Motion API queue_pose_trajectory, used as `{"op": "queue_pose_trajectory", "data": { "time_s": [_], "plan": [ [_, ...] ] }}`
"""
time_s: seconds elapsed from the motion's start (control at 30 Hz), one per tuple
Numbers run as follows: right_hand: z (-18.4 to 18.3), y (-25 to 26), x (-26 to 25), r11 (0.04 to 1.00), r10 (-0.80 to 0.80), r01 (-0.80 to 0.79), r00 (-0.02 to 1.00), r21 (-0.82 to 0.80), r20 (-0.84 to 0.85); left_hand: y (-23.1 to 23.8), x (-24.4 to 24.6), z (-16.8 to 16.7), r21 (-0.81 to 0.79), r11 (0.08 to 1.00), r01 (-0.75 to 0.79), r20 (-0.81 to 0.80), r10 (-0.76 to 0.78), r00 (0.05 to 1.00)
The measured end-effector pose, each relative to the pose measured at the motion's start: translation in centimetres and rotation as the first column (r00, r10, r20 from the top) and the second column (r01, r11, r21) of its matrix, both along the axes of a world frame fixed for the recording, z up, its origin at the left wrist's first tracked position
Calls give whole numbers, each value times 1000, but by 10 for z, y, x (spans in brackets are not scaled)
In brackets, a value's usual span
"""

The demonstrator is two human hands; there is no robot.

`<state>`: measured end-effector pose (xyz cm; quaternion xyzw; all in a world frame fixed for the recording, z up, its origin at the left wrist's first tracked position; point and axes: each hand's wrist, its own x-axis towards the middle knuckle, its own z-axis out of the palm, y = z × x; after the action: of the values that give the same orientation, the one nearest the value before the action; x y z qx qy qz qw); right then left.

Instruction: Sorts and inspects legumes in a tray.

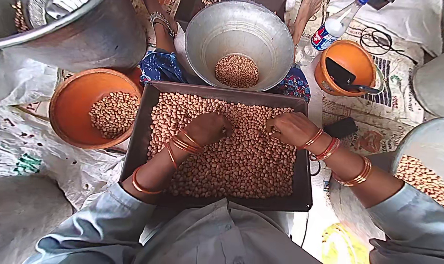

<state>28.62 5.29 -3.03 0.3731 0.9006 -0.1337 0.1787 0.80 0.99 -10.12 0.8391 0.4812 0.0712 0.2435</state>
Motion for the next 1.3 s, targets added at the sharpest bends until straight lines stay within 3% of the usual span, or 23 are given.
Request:
{"op": "queue_pose_trajectory", "data": {
  "time_s": [0.07, 0.13, 0.2, 0.23, 0.3, 0.37, 0.43, 0.5, 0.57, 0.6, 0.7, 0.77, 0.83, 1.0, 1.17, 1.23, 1.3],
  "plan": [
    [0, 3, -2, 999, -15, 17, 999, -44, 37, 1, 0, -12, 60, 998, 22, -3, -22, 1000],
    [-1, 9, -3, 995, -28, 35, 996, -92, 84, 0, 10, 22, -158, 987, -13, -165, -14, 986],
    [-1, 13, -3, 989, -45, 62, 991, -131, 124, 0, 14, 38, -233, 972, -26, -205, -23, 978],
    [-2, 15, -3, 986, -54, 73, 990, -148, 129, 0, 11, 38, -214, 977, -14, -148, -19, 989],
    [-3, 19, 0, 976, -85, 99, 993, -192, 79, 1, -1, 36, -162, 987, -10, 116, 29, 993],
    [-3, 25, 7, 960, -128, 92, 984, -264, -124, 8, -12, 37, -196, 980, -35, 328, 99, 940],
    [2, 30, 15, 926, -249, 90, 877, -368, -411, 10, -16, 38, -244, 969, -32, 432, 138, 891],
    [3, 35, 19, 848, -429, 68, 669, -525, -607, 9, -13, 36, -292, 956, 13, 422, 117, 899],
    [3, 37, 21, 780, -555, 51, 518, -624, -651, 6, -2, 32, -341, 939, 55, 326, 63, 943],
    [3, 37, 21, 786, -563, 89, 511, -611, -649, 5, 4, 31, -349, 934, 73, 265, 24, 964],
    [3, 35, 20, 916, -384, 234, 745, -326, -545, 1, 18, 27, -313, 942, 117, 165, -67, 984],
    [-1, 31, 16, 963, -263, 214, 872, -163, -413, 0, 20, 23, -289, 950, 120, 152, -78, 985],
    [-8, 26, 11, 987, -160, 149, 931, -60, -329, 0, 19, 23, -284, 952, 114, 144, -75, 987],
    [-19, 15, -1, 995, -40, 54, 984, 79, -172, 0, 16, 25, -249, 960, 128, 116, -102, 988],
    [-25, 12, -4, 993, 1, 20, 984, 116, -180, -4, 18, 27, -229, 964, 134, 95, -115, 989],
    [-28, 13, -4, 991, 18, 7, 982, 131, -188, -3, 15, 29, -247, 962, 113, 172, -71, 982],
    [-27, 15, -3, 995, -15, 33, 983, 96, -184, 1, 5, 27, -322, 941, 102, 393, 35, 919]
  ]
}}
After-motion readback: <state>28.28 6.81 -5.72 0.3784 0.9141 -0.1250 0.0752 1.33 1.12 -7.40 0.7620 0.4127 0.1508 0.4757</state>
